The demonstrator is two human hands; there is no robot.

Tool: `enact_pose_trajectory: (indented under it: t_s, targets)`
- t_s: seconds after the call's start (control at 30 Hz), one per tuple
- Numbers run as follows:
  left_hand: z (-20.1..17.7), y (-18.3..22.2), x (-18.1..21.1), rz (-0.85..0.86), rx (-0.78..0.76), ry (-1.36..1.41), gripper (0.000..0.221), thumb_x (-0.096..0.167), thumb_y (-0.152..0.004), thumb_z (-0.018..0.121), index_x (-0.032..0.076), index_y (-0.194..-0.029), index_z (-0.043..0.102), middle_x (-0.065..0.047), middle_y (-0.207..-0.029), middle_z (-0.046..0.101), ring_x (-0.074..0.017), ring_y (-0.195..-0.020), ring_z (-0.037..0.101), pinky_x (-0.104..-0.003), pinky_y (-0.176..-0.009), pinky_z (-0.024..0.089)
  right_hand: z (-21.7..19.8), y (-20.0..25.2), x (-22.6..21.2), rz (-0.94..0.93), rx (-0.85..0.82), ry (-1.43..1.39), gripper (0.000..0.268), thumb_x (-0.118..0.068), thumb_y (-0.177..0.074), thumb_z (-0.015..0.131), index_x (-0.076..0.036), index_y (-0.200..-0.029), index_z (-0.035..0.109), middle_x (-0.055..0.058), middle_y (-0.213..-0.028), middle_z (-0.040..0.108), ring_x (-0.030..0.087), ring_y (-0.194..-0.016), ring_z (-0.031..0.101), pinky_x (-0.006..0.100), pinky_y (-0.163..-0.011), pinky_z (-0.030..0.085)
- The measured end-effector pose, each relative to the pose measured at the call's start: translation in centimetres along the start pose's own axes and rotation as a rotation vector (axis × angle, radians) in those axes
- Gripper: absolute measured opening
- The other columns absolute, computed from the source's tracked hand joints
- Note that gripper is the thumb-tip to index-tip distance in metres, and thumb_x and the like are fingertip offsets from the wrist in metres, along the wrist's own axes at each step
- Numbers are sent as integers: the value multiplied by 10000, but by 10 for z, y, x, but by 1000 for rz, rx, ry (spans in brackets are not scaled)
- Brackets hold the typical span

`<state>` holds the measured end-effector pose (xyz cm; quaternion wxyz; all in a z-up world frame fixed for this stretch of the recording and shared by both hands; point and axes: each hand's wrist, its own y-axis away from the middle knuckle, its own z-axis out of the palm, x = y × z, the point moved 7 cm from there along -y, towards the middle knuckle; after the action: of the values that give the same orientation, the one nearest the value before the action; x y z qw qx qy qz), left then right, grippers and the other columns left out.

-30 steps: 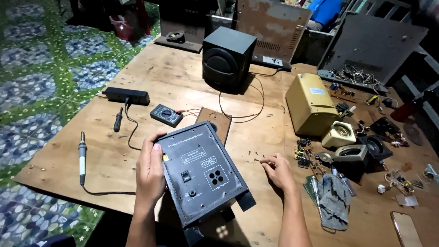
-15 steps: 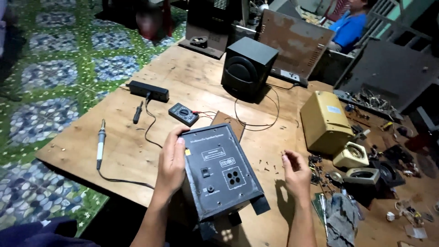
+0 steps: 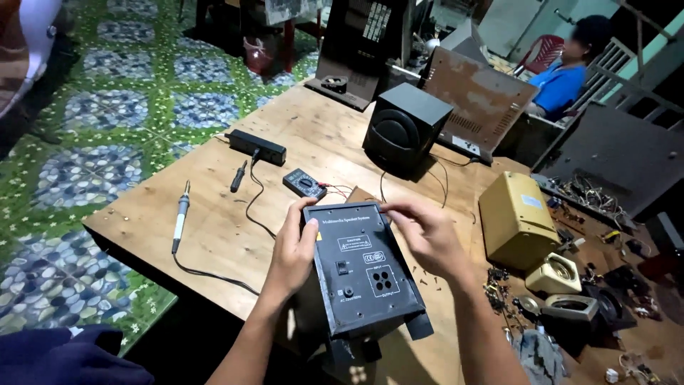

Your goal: Using a manual screwdriver to fasten or unfasten screws on the back panel of a speaker system amplifier.

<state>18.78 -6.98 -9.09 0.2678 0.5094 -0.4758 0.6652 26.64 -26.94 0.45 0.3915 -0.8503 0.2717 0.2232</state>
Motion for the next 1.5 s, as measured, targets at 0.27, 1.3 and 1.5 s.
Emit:
enact_pose_trajectory:
  t_s: [0.27, 1.3, 1.5]
  targets:
    - [-4, -3, 2, -23, -36, -54, 354, 177, -984, 430, 71, -1306, 534, -258, -1230, 624, -406, -1223, 580, -538, -1082, 392, 73, -44, -19, -253, -301, 112, 197, 45, -912, 632, -32, -1052, 748, 167, -953, 756, 386, -894, 742, 472, -848, 583]
    - [-2, 0, 3, -49, -74, -95, 429, 200, -1006, 365, 30, -1386, 469, -302, -1341, 547, -482, -1329, 484, -571, -1135, 324, 83, -47, -4, -244, -390, 305, 164, -51, -896, 681, -111, -1044, 719, 121, -992, 730, 339, -945, 739, 424, -793, 603]
    - [-3, -1, 7, -59, -86, -104, 444, 199, -1008, 360, 13, -1399, 457, -317, -1357, 529, -496, -1340, 465, -580, -1139, 315, 86, -48, -3, -201, -389, 284, 153, -48, -899, 695, -122, -1026, 735, 102, -975, 748, 308, -931, 752, 399, -792, 612]
